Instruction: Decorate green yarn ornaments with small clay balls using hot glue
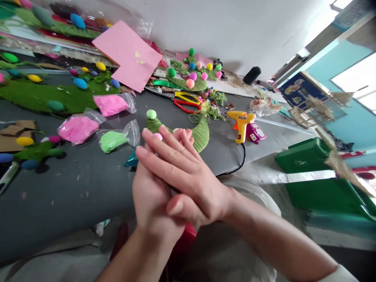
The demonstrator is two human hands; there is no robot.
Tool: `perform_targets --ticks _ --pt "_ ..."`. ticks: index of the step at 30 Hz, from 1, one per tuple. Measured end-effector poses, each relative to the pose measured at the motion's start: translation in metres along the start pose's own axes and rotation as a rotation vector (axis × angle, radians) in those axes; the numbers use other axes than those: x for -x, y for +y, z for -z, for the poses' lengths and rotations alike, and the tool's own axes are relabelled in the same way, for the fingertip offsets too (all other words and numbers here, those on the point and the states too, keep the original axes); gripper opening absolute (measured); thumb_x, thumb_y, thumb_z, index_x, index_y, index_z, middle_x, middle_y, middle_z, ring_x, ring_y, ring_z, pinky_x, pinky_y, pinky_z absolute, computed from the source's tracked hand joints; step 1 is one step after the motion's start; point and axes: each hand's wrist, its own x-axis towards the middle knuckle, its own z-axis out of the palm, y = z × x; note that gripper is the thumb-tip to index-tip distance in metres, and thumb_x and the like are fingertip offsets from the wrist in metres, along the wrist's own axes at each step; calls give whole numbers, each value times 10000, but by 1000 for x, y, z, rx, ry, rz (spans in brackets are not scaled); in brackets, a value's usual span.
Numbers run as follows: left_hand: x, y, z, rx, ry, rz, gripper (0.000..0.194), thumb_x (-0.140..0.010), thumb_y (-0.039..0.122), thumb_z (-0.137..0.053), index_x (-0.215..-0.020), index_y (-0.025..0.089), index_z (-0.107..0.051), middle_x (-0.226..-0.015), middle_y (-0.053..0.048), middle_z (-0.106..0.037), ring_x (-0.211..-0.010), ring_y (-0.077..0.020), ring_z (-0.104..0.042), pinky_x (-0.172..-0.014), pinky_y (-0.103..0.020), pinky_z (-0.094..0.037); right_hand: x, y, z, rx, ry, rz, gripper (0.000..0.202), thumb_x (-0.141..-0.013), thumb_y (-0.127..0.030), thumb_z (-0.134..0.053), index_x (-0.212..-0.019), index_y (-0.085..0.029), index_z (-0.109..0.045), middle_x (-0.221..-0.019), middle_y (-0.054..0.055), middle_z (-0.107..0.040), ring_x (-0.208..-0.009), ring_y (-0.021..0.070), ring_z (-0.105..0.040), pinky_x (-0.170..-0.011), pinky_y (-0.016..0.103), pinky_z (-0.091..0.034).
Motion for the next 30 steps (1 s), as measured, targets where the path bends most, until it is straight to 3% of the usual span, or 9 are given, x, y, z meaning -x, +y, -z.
perform_targets --ticks 5,8,11,15,18,21,24,27,30 --pt "0 11 -1 116 123 60 556 -1042 618 -443 -1225 196 -755 -1369 -65 -747 -1380 -319 -633 -1115 -463 -576 10 21 -3 -11 6 -65 747 -1115 -576 -133 -1689 -105 -212 -1774 144 -203 -1670 260 -46 -1360 546 11" --pt "0 4 -3 144 150 74 431 -1064 538 -483 -1219 250 -764 -1352 -15 -758 -1366 -258 -649 -1104 -388 -588 15 19 -4 -2 14 -66 761 -1109 -597 -192 -1719 -154 -98 -1792 132 -125 -1670 286 -12 -1352 560 21" --pt "-3 -12 -7 98 137 128 326 -1032 394 -608 -1330 321 -717 -1359 13 -753 -1392 -247 -627 -1141 -373 -563 17 14 -2 19 25 -93 858 -1075 -679 -227 -1717 -124 -98 -1793 154 -109 -1670 321 -5 -1348 565 13" --pt "-8 -8 -14 177 201 227 361 -1054 296 -562 -1398 314 -673 -1178 7 -815 -1334 -222 -674 -1136 -346 -568 18 14 5 18 92 -107 909 -1046 -741 -203 -1693 -103 -198 -1777 177 -189 -1673 320 -65 -1344 581 -49" --pt "-8 7 -15 254 284 270 383 -1093 383 -449 -1395 313 -676 -1090 2 -830 -1348 -213 -663 -1086 -330 -603 21 13 10 37 158 -57 828 -1066 -694 -266 -1615 -85 -387 -1735 208 -311 -1657 339 -180 -1339 597 -103" --pt "-3 15 -12 203 256 291 467 -1041 555 -460 -1354 316 -710 -1207 -3 -811 -1467 -288 -551 -1012 -365 -648 24 12 14 -11 214 -35 667 -1068 -550 -471 -1486 -36 -547 -1639 261 -454 -1611 369 -317 -1331 606 -195" --pt "2 13 -11 153 192 215 531 -964 586 -565 -1315 226 -735 -1351 -39 -759 -1492 -310 -518 -1014 -332 -638 26 14 16 -81 292 -96 566 -993 -419 -667 -1433 -70 -597 -1554 257 -553 -1557 350 -431 -1304 577 -323" --pt "3 7 -11 136 189 176 530 -941 582 -603 -1251 184 -766 -1388 -66 -738 -1415 -278 -604 -1037 -282 -609 26 19 15 -87 293 -158 575 -947 -486 -735 -1406 -157 -631 -1533 215 -584 -1539 337 -456 -1266 578 -401" --pt "1 2 -7 110 157 198 568 -921 664 -600 -1230 225 -785 -1409 -55 -726 -1422 -300 -596 -1041 -309 -611 24 22 11 -97 260 -160 548 -905 -545 -774 -1296 -166 -712 -1513 206 -605 -1485 359 -519 -1235 574 -451"
